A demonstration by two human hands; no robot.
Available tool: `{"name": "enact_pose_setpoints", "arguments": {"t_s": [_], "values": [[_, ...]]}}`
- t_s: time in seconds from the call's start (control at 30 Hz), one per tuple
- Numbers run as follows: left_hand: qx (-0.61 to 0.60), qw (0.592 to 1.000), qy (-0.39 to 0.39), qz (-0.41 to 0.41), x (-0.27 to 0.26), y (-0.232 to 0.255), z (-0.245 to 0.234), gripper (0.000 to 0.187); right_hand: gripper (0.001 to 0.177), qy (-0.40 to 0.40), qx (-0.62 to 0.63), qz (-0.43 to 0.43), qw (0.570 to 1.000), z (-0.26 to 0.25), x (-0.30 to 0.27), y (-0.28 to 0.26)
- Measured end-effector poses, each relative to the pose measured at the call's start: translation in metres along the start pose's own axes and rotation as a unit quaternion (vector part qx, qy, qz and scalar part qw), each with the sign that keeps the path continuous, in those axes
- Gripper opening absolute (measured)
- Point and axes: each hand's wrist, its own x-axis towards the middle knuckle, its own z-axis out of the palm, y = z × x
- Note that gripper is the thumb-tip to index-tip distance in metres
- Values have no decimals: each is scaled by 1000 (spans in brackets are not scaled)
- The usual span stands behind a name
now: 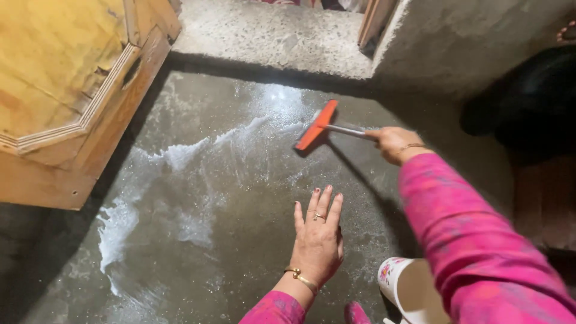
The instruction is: Scrubbing a concrete floor with detergent and a handheld squeegee.
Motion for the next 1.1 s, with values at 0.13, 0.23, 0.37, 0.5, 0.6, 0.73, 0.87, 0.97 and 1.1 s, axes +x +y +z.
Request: {"name": "enact_pose_setpoints", "arguments": {"t_s": [0.13, 0.23, 0.37, 0.5, 0.6, 0.73, 0.87, 0.97, 1.1], "values": [[-2, 1000, 19, -11, -5, -10, -11, 70, 30, 7, 73, -43, 996, 10, -2, 25], [12, 999, 41, -28, -9, -27, -23, 69, 33, -112, 374, 83, 917, 26, 13, 84], [31, 997, 47, -53, -15, -36, -29, 69, 49, 15, -41, -112, 993, 5, 23, 52], [36, 996, 56, -66, -16, -42, -32, 69, 49, -49, -42, -86, 994, -30, 48, -71], [44, 994, 60, -82, -12, -47, -33, 70, 52, -10, -28, -166, 986, -1, 71, -143], [56, 990, 73, -106, -18, -62, -51, 70, 56, -4, -27, -220, 975, 5, 63, -140], [75, 983, 106, -133, -28, -86, -67, 69, 54, -62, -88, -151, 983, -26, 43, -139], [79, 979, 118, -144, -31, -89, -70, 68, 55, -50, -107, -146, 982, -25, 54, -167], [78, 979, 130, -138, -32, -81, -67, 67, 54, -2, -56, -168, 984, -17, 72, -249]]}}
